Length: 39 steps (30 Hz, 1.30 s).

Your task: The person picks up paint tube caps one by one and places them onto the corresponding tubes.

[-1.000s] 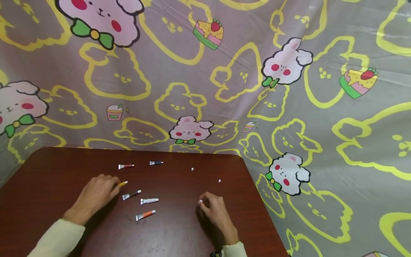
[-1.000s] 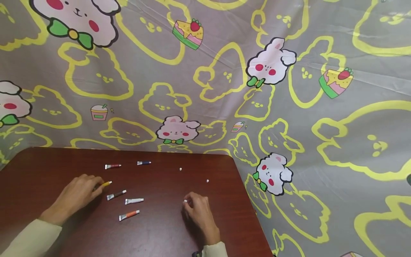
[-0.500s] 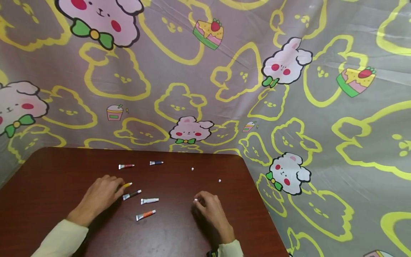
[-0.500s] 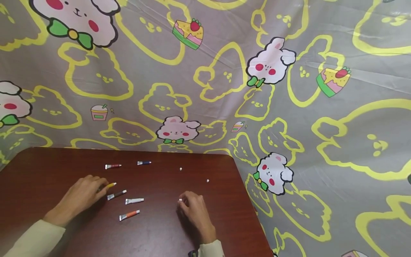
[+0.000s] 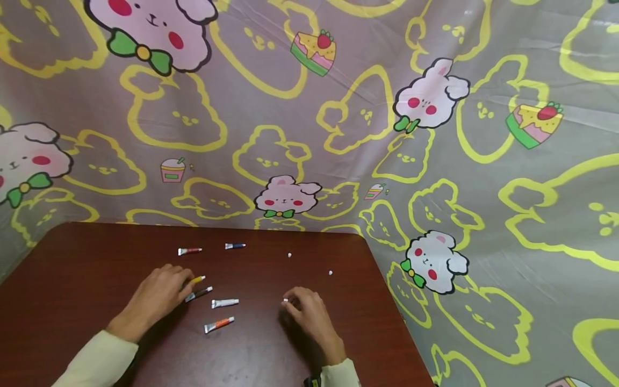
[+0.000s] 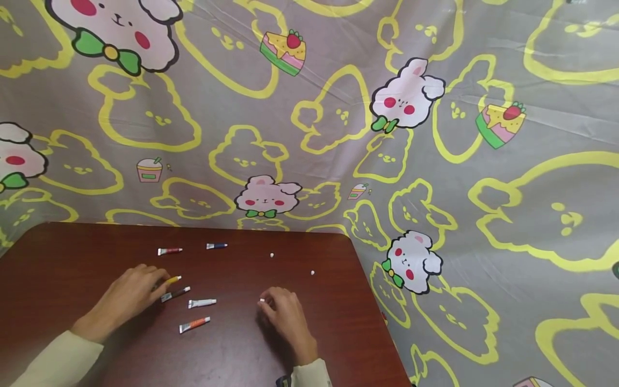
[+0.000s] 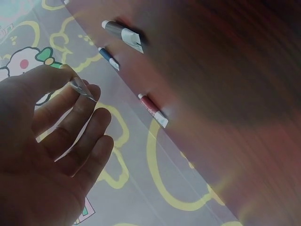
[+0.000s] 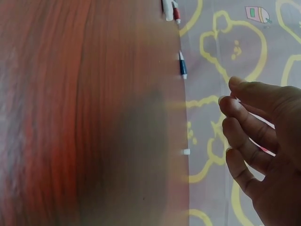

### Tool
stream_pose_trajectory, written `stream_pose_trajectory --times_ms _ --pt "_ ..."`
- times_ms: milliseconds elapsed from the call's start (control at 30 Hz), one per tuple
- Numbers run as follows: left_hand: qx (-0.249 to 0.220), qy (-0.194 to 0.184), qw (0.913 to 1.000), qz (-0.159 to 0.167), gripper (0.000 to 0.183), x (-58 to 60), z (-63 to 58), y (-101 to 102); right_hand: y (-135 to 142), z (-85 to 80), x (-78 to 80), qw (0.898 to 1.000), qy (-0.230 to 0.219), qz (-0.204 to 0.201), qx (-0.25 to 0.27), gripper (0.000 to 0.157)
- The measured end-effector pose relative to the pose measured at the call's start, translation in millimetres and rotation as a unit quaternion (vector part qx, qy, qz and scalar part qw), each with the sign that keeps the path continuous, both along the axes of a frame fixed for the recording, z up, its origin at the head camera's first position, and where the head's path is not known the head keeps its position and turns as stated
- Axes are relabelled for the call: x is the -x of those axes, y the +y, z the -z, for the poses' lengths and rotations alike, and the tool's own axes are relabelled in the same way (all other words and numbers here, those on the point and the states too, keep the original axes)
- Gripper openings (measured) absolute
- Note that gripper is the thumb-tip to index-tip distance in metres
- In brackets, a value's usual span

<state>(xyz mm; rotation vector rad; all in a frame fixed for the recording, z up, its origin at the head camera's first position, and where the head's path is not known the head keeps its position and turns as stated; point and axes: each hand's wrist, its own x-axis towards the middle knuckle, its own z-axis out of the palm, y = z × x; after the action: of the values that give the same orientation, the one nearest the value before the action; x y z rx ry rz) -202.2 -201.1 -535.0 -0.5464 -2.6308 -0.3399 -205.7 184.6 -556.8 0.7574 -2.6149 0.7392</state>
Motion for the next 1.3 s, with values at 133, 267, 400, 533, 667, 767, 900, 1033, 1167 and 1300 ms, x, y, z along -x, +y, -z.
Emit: stream_pose_trajectory --times_ms 133,267,400,533,667,767,900,1033,1167,1300 --pt "-0.003 0.004 1.0000 0.007 0.014 0.1 0.1 2.7 -5.3 -0.1 0.6 1.000 0.011 -0.009 -0.005 0.009" --pt "-0.006 0.015 0.9998 0.013 0.014 -0.1 1.6 5.6 -11.2 -1.1 1.9 1.000 0.004 -0.017 0.002 0.008" --pt "-0.009 0.020 0.9997 0.012 0.015 -1.1 3.9 8.9 -16.2 -2.1 3.0 1.000 -0.003 -0.024 0.004 0.008" --pt "-0.010 0.024 0.9996 0.015 0.016 -1.6 5.2 11.9 -19.7 -2.6 2.4 1.000 0.000 -0.029 0.000 0.010" --pt "-0.008 0.035 0.9991 0.025 0.016 -2.1 4.5 14.9 -23.2 -3.3 1.3 1.000 -0.004 -0.030 -0.004 0.010" --pt "-0.004 0.035 0.9989 0.031 0.015 -2.6 3.7 17.0 -26.0 -3.8 0.7 0.999 -0.009 -0.031 -0.007 0.009" --pt "-0.001 0.038 0.9985 0.041 0.015 -2.7 3.0 19.0 -30.1 -4.8 0.4 0.999 -0.009 -0.036 -0.008 0.009" --pt "0.001 0.038 0.9983 0.043 0.014 -3.4 2.4 21.5 -34.1 -5.7 0.4 0.999 -0.006 -0.040 -0.008 0.010" --pt "0.007 0.023 0.9989 0.039 0.014 -5.7 0.2 25.4 -38.2 -6.1 1.1 0.999 -0.007 -0.044 -0.008 0.010" --pt "0.011 0.023 0.9987 0.043 0.015 -6.9 -1.4 28.2 -42.7 -6.5 2.2 0.999 -0.006 -0.047 -0.007 0.010"
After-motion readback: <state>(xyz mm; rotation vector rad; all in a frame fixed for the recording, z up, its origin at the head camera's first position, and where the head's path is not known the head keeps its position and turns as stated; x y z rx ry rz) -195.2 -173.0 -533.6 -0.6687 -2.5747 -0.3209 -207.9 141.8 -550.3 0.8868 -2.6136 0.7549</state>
